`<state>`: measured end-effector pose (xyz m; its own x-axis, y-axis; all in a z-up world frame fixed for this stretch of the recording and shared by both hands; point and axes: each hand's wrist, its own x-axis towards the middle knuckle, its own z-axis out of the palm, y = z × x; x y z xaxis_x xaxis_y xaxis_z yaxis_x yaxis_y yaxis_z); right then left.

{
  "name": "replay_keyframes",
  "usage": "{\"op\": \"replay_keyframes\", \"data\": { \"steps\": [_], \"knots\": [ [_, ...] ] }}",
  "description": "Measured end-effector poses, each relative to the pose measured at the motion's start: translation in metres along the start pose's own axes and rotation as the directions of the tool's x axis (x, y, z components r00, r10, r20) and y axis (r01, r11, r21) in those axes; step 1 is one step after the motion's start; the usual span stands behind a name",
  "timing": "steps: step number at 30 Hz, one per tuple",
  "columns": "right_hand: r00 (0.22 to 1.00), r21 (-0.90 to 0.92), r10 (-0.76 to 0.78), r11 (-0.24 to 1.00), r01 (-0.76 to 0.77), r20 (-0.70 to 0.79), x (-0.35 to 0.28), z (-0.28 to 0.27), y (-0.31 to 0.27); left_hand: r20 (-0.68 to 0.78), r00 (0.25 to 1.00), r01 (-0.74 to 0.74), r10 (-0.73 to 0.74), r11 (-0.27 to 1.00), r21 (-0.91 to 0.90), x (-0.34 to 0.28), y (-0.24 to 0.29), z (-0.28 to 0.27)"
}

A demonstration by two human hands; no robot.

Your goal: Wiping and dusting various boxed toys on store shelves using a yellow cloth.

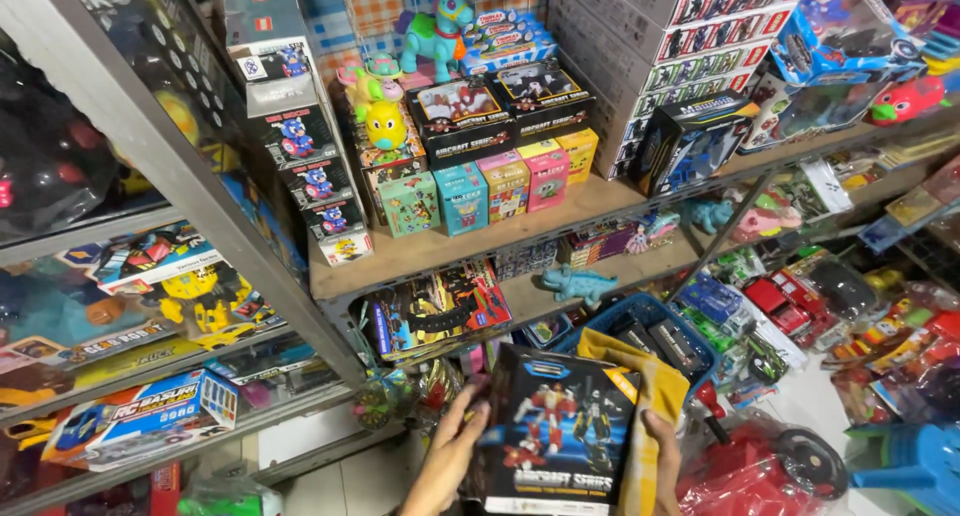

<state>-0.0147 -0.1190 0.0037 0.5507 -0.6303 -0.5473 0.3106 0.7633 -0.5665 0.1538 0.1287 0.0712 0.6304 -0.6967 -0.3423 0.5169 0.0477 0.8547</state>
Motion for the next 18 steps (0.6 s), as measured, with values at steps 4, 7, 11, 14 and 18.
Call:
{"op": "replay_keyframes", "data": {
  "steps": [4, 7, 11, 14, 18],
  "knots": [
    [0.995, -0.176, -0.095, 0.980, 0.098, 0.025, -0.044, 0.051, -0.012, -0.112, 0.949, -0.251, 0.294, 0.922, 0.296, -0.031, 0.038, 0.022],
    [0.980, -0.276, -0.179, 0.941, 0.196, 0.088, -0.064, 0.078, -0.019, -0.131, 0.950, -0.254, 0.282, 0.947, 0.199, -0.029, 0.040, 0.010],
    [0.898, -0.467, -0.280, 0.779, 0.419, 0.338, -0.038, 0.039, 0.003, -0.275, 0.961, -0.099, 0.019, 0.955, -0.280, -0.026, 0.036, -0.003],
    [0.971, -0.421, -0.066, 0.893, 0.159, 0.228, -0.041, 0.022, 0.019, -0.259, 0.966, -0.150, 0.026, 0.869, -0.472, -0.022, 0.046, 0.002],
    [0.931, -0.539, -0.193, 0.771, 0.338, 0.309, -0.048, 0.014, 0.036, -0.321, 0.944, -0.180, 0.079, 0.936, -0.301, -0.012, 0.049, 0.016]
  ]
}}
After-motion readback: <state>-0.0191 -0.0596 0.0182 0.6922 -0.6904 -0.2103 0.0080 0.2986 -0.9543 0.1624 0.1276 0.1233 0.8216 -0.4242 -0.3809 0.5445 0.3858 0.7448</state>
